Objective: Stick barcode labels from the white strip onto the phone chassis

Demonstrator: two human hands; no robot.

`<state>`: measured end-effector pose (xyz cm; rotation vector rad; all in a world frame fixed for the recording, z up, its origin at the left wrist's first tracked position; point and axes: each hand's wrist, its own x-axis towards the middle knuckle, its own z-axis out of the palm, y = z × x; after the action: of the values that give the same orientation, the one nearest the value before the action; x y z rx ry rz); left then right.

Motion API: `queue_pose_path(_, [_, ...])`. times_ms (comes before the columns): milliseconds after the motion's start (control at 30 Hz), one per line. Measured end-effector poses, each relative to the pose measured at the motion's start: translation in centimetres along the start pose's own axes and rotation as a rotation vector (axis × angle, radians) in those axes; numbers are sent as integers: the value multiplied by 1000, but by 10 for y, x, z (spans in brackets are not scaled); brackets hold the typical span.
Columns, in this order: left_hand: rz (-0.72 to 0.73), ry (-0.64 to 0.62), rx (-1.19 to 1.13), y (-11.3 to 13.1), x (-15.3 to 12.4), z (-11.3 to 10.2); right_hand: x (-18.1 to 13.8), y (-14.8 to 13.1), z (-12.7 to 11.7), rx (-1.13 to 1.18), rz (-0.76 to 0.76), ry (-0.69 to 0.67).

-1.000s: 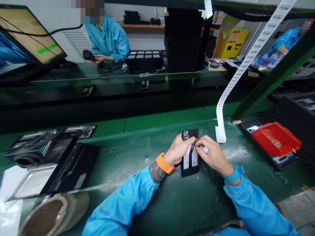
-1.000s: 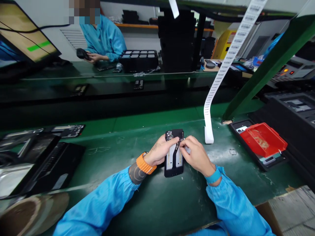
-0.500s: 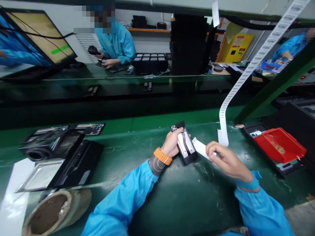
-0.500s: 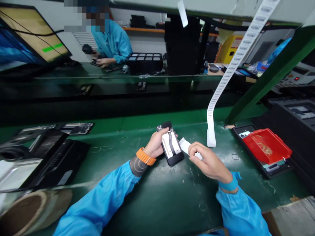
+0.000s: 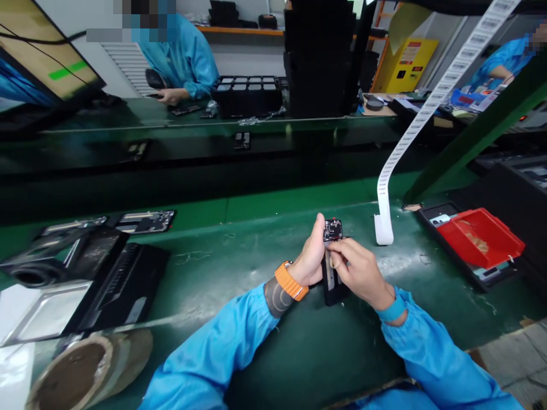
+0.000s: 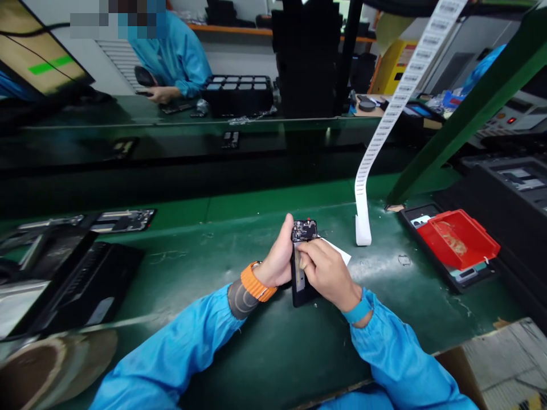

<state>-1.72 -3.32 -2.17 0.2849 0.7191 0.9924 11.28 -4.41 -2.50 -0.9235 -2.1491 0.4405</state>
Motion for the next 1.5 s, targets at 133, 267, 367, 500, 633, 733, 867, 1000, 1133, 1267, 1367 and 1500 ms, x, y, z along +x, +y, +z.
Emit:
queue_pose_path(133, [24, 34, 3, 1, 0, 0, 0, 1, 0, 18, 4, -2])
queue_pose_path(267, [24, 25, 1, 1, -2, 2, 0, 1, 0, 54, 16, -10])
queue_pose_path(367, [31, 17, -3, 0, -2, 3, 1, 0, -3, 75, 24, -23])
queue_pose_path(500, [43, 20, 23, 0, -3, 4, 2, -2, -5, 104, 57, -36])
queue_pose_path(633, [30, -12, 47, 0, -5, 5, 3, -1, -8, 146, 91, -75])
queue_pose_path(733, [-8, -8, 84, -2, -7, 6, 5, 0, -13, 206, 165, -161])
queue_pose_path(867, [-35, 35, 111, -5, -10, 8, 6, 2, -20, 239, 210, -242])
queue_pose_path(1000, [-54, 109, 108, -9, -8, 9, 9, 1, -21, 188, 166, -259])
queue_pose_path(1133, [-78, 114, 82, -6, -1, 17, 10, -8, -33, 199, 130, -277])
queue_pose_path(1267, [30, 70, 33, 20, 11, 29, -17, 12, -97, 355, 204, -264])
queue_pose_path(1367, [84, -46, 104, 48, 28, 37, -50, 69, -169, 6, 408, 161])
queue_pose_path(1500, [-80, -283, 317, 70, 66, 53, -79, 151, -237, -643, 630, 220])
